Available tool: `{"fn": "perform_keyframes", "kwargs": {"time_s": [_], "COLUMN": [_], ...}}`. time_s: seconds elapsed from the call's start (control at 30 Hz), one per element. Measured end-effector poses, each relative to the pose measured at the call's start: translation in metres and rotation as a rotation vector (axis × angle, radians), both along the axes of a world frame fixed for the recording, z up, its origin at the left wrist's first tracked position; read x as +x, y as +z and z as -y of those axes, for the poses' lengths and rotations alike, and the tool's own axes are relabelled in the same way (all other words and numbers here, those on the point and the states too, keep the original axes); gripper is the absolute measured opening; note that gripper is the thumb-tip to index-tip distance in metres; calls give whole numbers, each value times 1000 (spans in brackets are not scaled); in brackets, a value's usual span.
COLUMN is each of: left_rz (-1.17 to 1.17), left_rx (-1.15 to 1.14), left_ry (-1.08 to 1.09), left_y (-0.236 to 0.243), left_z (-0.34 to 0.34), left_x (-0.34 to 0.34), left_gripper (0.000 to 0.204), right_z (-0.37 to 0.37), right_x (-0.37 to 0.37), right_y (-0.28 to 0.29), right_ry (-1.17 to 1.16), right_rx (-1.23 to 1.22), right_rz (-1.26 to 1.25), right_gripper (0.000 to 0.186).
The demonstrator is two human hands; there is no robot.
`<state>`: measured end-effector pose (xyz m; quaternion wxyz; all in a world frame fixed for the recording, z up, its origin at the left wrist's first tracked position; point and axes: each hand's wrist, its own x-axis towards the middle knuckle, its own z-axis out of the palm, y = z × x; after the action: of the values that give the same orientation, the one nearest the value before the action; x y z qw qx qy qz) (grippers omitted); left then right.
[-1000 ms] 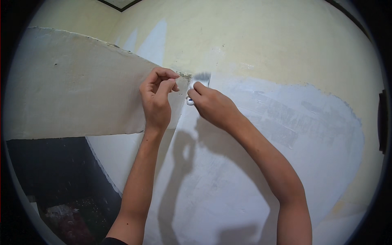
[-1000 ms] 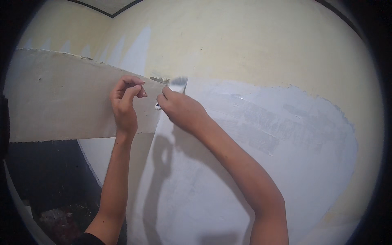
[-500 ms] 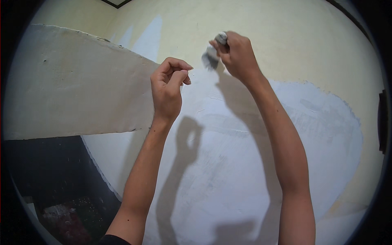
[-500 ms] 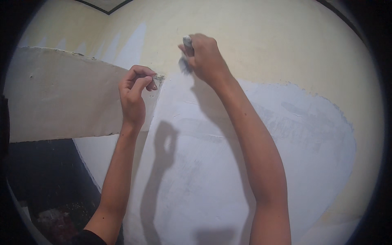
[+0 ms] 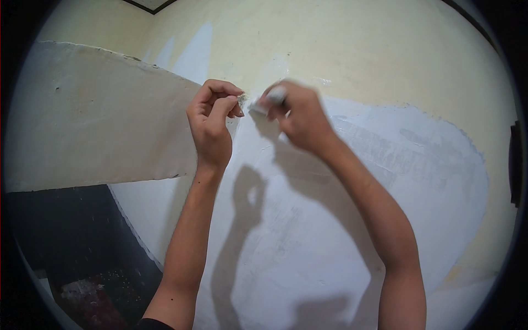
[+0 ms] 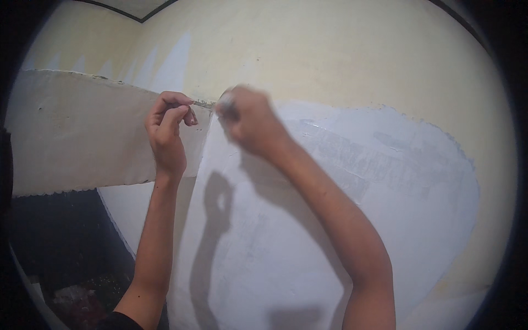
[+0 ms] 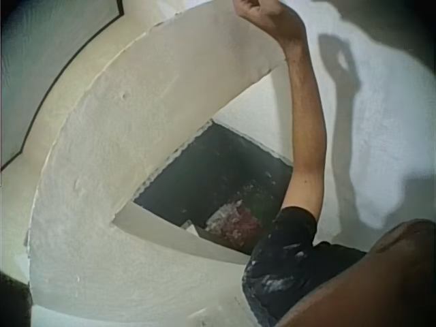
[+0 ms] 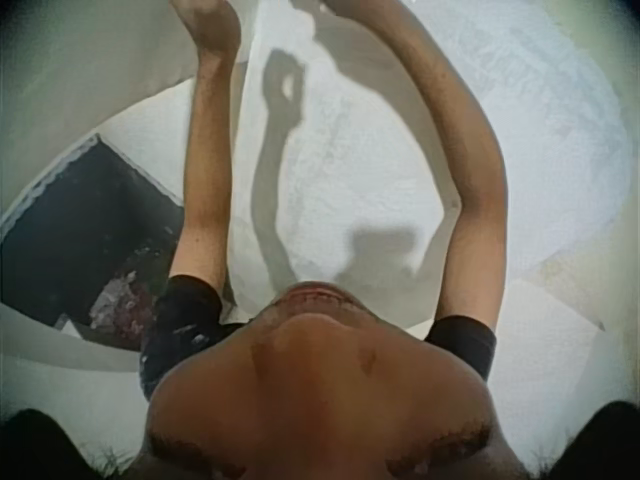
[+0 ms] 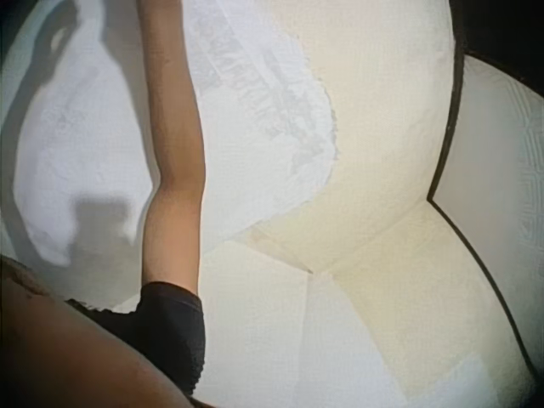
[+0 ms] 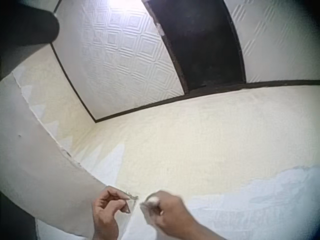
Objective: The person paints a white wall using a paint brush and a bucket of white paint.
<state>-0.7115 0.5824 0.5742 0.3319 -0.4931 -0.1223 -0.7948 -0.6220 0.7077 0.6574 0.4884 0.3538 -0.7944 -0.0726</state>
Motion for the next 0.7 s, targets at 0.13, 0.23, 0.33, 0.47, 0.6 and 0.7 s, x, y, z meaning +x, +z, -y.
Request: {"fn": "perform_keyframes", "kwargs": {"time_s": [0.13,0.23,0.33,0.47,0.6,0.7], "left_rz": [-35,-51,-47,-9,-8,-21], "left_rx": [-78,-124,-110,-38,1,0], "left_ry": [-17,-9,6,-4,-60,-46], "left_y": [14,23,34,41,40,38], "left_z": [-15,-25,-32,-32,-31,-34], "left_x": [16,18,16,15,17,21], "left_gripper": [11,12,12,13,14,13], "right_z": [-17,-7,-13,-23,-28,-31], "right_x": [23,26,12,-9,-16,7], "right_y": [68,78,69,46,39,30], "right_ry": [-43,-103,-126,-110,-266,-269], "right_rx": [-214,-162,192,276,198,153], "right_rz": [-303,-360,-460,-372,-349,-404], "right_gripper": [22,12,19,21,20,18]}}
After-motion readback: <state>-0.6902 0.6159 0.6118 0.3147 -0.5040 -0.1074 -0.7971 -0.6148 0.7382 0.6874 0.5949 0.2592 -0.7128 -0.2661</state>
